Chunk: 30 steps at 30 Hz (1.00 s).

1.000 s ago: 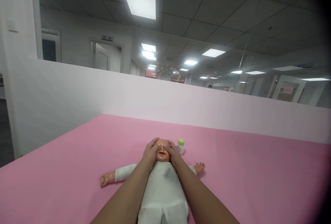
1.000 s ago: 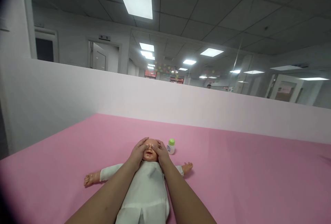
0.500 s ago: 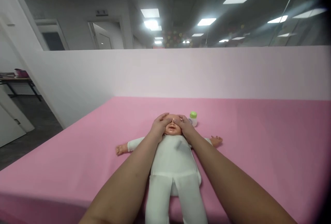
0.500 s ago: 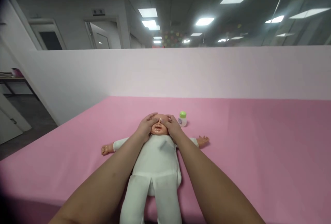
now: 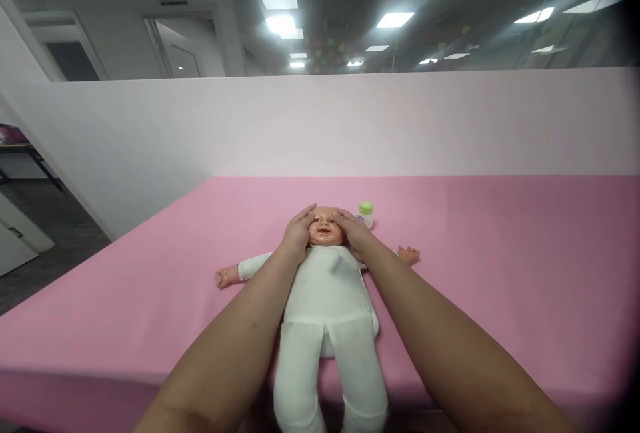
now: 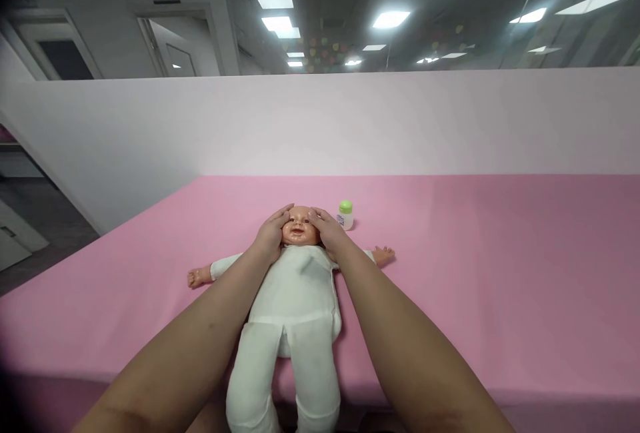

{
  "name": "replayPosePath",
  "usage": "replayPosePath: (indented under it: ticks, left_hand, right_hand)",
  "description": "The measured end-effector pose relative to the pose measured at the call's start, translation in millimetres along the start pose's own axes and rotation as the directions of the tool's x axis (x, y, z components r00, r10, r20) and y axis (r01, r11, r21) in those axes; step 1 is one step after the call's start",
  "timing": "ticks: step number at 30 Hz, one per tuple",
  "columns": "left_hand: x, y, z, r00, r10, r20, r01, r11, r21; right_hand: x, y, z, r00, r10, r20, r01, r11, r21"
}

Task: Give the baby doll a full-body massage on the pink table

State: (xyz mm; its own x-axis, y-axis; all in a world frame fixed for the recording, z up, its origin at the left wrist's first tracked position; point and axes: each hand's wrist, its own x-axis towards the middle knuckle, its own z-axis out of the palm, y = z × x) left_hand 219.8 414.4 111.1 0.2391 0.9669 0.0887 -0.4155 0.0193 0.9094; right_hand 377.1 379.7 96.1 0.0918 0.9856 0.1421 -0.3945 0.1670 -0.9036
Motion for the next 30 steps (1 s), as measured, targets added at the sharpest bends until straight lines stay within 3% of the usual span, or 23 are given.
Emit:
replayPosePath:
  ticks: [5,11,20,30]
  left_hand:
    - [-2.7,3.0,2.1,0.998,-0.038,-0.051,0.037,0.999,-0.019]
    - [-3.5,4.9,2.1,0.997,-0.018,-0.077,0.019,1.0,0.004]
    - [-6.8,2.2,3.2,0.994,0.113,0.011,-0.113,0.993,0.036]
    - [-9.9,5.8,7.2,0.997,0.081,-0.007,-0.08,0.992,0.103]
  right_hand:
    - [-1.5,-4.2,-4.9,0.998,0.056,0.039,-0.058,0.997,0.055]
    - [-4.2,-6.4,-1.7,0.997,0.065,-0.032,-0.063,0.995,0.078]
    - [-6.1,-2.5,2.1,0.99,-0.136,0.037,0.141,0.965,-0.22]
    - [0.3,1.2,2.3,0.991,-0.113,-0.068,0.085,0.941,-0.328]
